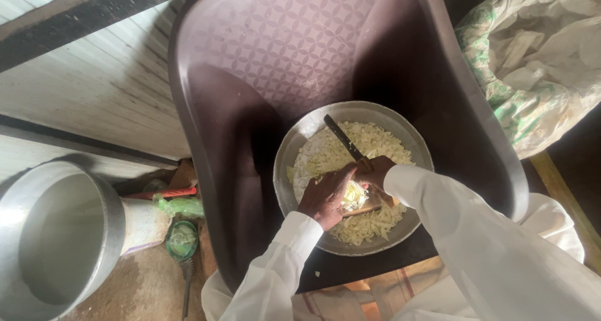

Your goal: The person grates a white root vegetable using a handheld metal grater over a large metal tray. The person holds the vegetable with the left hand and operates the grater with the right hand, accumulating shredded pieces in the tray.

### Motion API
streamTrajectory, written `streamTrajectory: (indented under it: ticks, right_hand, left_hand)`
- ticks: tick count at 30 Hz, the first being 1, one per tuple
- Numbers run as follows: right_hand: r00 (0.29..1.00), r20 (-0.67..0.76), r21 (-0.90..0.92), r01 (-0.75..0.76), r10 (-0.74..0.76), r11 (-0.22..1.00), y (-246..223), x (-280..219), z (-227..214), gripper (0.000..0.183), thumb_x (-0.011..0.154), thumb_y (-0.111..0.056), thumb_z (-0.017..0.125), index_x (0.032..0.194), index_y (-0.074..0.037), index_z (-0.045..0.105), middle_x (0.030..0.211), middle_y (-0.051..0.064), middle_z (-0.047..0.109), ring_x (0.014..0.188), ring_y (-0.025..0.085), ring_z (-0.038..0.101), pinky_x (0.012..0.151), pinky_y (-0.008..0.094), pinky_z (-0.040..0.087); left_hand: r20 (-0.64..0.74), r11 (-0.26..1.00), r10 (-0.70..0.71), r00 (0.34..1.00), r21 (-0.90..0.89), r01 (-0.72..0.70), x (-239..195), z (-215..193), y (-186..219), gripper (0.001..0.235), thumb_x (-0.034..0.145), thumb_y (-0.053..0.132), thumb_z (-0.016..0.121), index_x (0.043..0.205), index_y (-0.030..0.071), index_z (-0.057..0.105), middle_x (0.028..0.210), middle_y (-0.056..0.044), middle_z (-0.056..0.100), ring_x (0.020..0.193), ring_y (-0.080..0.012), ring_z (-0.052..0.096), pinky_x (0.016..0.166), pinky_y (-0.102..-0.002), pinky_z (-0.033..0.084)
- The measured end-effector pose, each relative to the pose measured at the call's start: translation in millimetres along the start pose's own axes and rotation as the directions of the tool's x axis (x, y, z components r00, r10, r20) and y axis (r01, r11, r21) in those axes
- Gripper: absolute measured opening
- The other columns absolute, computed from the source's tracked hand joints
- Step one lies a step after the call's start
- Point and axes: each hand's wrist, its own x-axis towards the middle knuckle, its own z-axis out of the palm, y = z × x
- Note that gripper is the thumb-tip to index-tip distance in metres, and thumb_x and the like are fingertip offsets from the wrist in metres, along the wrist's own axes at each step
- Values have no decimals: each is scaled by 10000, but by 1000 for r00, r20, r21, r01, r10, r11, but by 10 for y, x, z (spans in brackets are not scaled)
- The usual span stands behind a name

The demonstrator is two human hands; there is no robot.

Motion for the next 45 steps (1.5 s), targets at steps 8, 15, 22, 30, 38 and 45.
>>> streamTrajectory:
  ticks: [8, 15, 22, 30, 38, 45]
  right_hand:
    - [998, -23, -148, -59, 56, 987, -113, -10, -6, 268, 740, -292, 823, 840, -47, 782, 754, 66, 774, 675, 197, 710, 682, 361, 560]
    - [1000, -28, 52, -12, 13, 999, -123, -219, -88, 228, 792, -264, 788, 958, -107, 801, 787, 43, 797, 697, 150, 723, 681, 315, 561]
    - [984, 26, 478, -167, 176, 862, 119, -489, 87, 254, 815, -193, 761, 1027, -54, 767, 809, 73, 743, 703, 162, 685, 608, 340, 543]
    - [986, -44, 282, -144, 163, 948, 196, -445, 285, 241, 872, -226, 763, 998, -21, 745, 826, 106, 772, 630, 178, 649, 581, 347, 540]
    - [983, -43, 380, -148, 177, 913, 471, -255, 369, 208, 877, -147, 708, 1010, 12, 718, 846, 137, 798, 655, 170, 720, 601, 323, 590]
    - [986, 16, 390, -161, 168, 907, 579, -240, 350, 178, 902, -156, 696, 940, 16, 716, 810, 121, 748, 653, 200, 644, 546, 322, 505]
  left_hand:
    - [72, 999, 5, 997, 44, -8, -32, 31, -35, 808, 719, -23, 754, 1457, 119, 458, 1425, -91, 569, 1316, -278, 535, 978, -491, 439]
    - [99, 991, -18, 995, 132, 5, -3, 71, -25, 672, 760, -1, 747, 1383, 117, 525, 1397, -78, 561, 1326, -275, 520, 1012, -479, 434]
    - [129, 990, -90, 988, 123, 74, 25, 150, 8, 670, 738, 34, 743, 1366, 65, 511, 1380, -120, 521, 1305, -328, 487, 1012, -516, 416]
    - [-39, 983, -157, 987, 84, 160, 3, 327, 108, 665, 705, -29, 681, 1347, 42, 522, 1361, -147, 516, 1322, -365, 457, 1013, -541, 413]
    - [6, 975, -222, 975, -9, 222, 7, 299, 146, 682, 733, -1, 693, 1378, 42, 476, 1360, -148, 486, 1343, -355, 421, 1041, -553, 380]
    - [96, 967, -252, 963, -15, 254, 57, 165, 215, 760, 697, 53, 746, 1394, 33, 442, 1383, -155, 457, 1361, -359, 388, 1060, -568, 357]
